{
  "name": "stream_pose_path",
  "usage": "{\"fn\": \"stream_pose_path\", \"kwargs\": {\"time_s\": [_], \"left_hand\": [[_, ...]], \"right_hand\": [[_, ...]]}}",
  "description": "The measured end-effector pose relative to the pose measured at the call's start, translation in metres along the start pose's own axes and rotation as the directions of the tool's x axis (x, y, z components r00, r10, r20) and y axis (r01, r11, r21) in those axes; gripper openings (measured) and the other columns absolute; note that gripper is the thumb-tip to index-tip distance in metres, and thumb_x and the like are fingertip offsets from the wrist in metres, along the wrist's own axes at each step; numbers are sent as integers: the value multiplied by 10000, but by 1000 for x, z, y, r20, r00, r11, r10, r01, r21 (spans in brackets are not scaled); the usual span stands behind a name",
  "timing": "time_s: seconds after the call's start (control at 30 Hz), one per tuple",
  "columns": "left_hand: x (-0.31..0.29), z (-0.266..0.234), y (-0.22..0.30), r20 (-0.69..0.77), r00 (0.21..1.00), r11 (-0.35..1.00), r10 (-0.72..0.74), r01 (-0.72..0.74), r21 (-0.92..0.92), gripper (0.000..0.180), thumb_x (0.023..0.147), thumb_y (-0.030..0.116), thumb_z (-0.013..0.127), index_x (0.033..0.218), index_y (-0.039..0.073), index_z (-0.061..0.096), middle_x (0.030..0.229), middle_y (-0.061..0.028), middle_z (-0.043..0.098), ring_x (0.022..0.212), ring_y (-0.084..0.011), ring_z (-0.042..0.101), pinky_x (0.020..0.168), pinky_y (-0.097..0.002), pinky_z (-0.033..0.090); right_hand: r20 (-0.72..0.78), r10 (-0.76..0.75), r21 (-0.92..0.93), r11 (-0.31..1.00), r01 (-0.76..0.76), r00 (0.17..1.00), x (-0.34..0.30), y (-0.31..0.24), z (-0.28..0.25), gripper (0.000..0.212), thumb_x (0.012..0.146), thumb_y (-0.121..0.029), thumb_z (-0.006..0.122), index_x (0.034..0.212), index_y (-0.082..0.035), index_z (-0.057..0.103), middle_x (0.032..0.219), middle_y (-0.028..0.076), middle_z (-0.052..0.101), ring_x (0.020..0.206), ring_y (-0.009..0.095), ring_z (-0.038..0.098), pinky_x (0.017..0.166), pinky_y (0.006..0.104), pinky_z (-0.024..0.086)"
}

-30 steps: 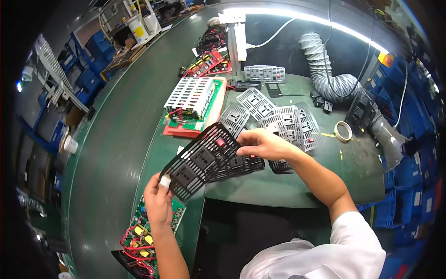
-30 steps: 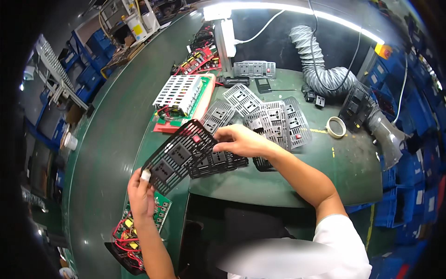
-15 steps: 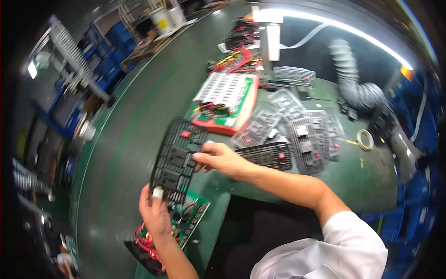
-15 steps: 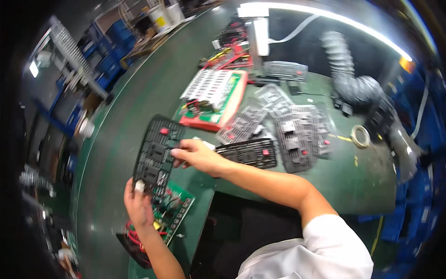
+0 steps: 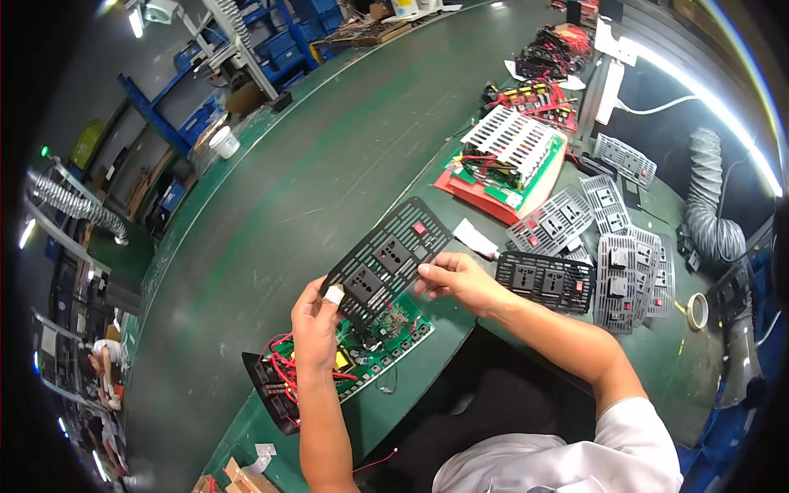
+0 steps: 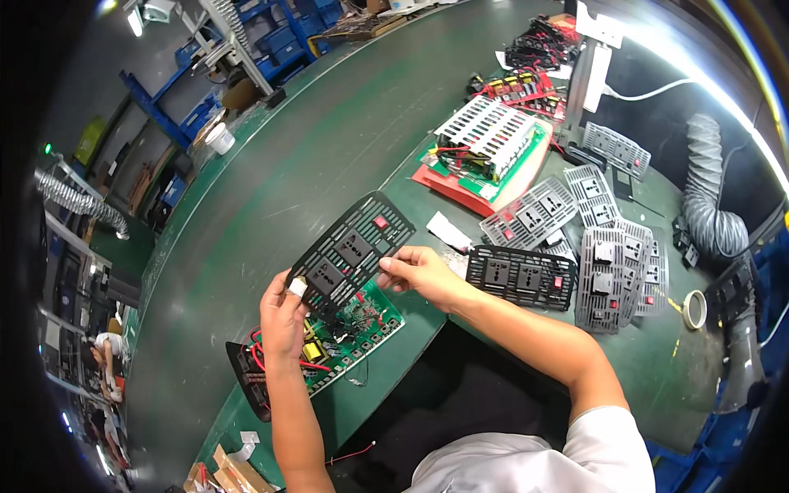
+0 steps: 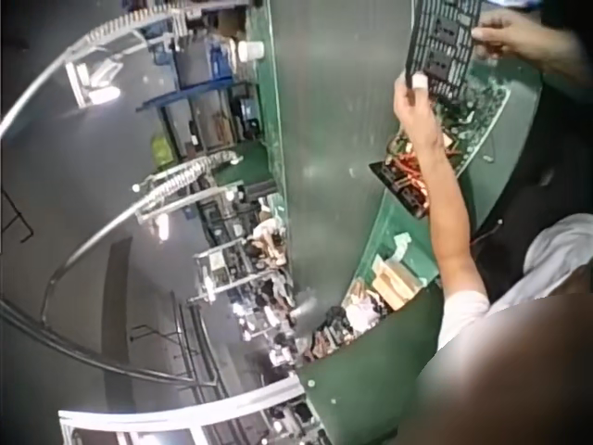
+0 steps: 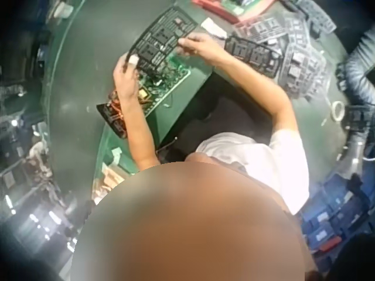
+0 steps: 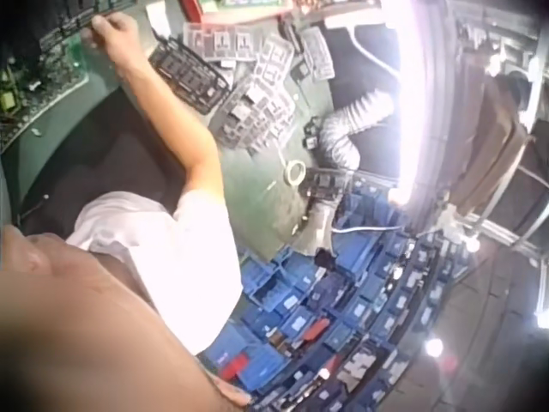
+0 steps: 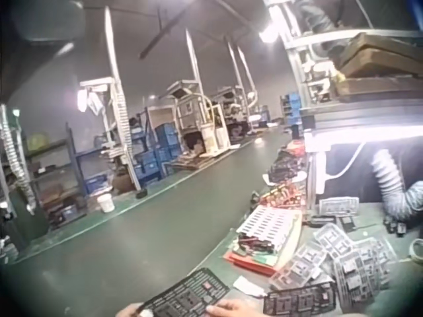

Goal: Assembling and inspecting electronic circuit boards on a factory production line.

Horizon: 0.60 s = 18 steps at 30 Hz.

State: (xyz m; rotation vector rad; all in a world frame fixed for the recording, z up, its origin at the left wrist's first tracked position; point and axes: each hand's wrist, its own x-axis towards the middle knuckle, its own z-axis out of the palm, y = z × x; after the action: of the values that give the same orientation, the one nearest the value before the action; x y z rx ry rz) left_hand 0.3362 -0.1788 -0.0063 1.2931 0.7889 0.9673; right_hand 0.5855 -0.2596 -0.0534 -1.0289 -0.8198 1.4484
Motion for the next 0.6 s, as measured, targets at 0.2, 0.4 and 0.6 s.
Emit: {"fn": "stream_pose_path", "kwargs": {"time_s": [0.2, 0.4, 0.6], "left_hand": [[-36, 31, 17, 5, 998, 974, -69, 66, 219, 346, 896, 40, 592, 1237, -3, 547, 1122, -62, 595, 992, -141, 580, 821, -289, 485], [-60, 83, 78, 179, 833, 463, 523, -455, 761, 508, 770, 4, 671, 1263, 24, 553, 1112, -132, 608, 997, -221, 614, 723, -309, 527], [-86, 177, 140, 914, 289, 280, 283, -937, 209, 383, 715, 41, 680, 1060, 205, 696, 1080, -90, 670, 932, -256, 656, 706, -354, 525]], "right_hand": [[44, 63, 138, 988, -69, 997, -2, -2, 13, 299, 935, -327, 639, 1086, -75, 585, 947, 35, 650, 811, 118, 626, 726, 259, 530], [-47, -4, 244, 970, 15, 999, -5, -17, -1, 200, 995, -169, 513, 1181, -97, 522, 950, 4, 642, 725, 79, 592, 609, 231, 491], [-61, -10, 186, 982, 21, 998, -6, -19, -8, 219, 989, -213, 533, 1174, -97, 522, 1003, 15, 658, 804, 105, 641, 673, 259, 525]]}}
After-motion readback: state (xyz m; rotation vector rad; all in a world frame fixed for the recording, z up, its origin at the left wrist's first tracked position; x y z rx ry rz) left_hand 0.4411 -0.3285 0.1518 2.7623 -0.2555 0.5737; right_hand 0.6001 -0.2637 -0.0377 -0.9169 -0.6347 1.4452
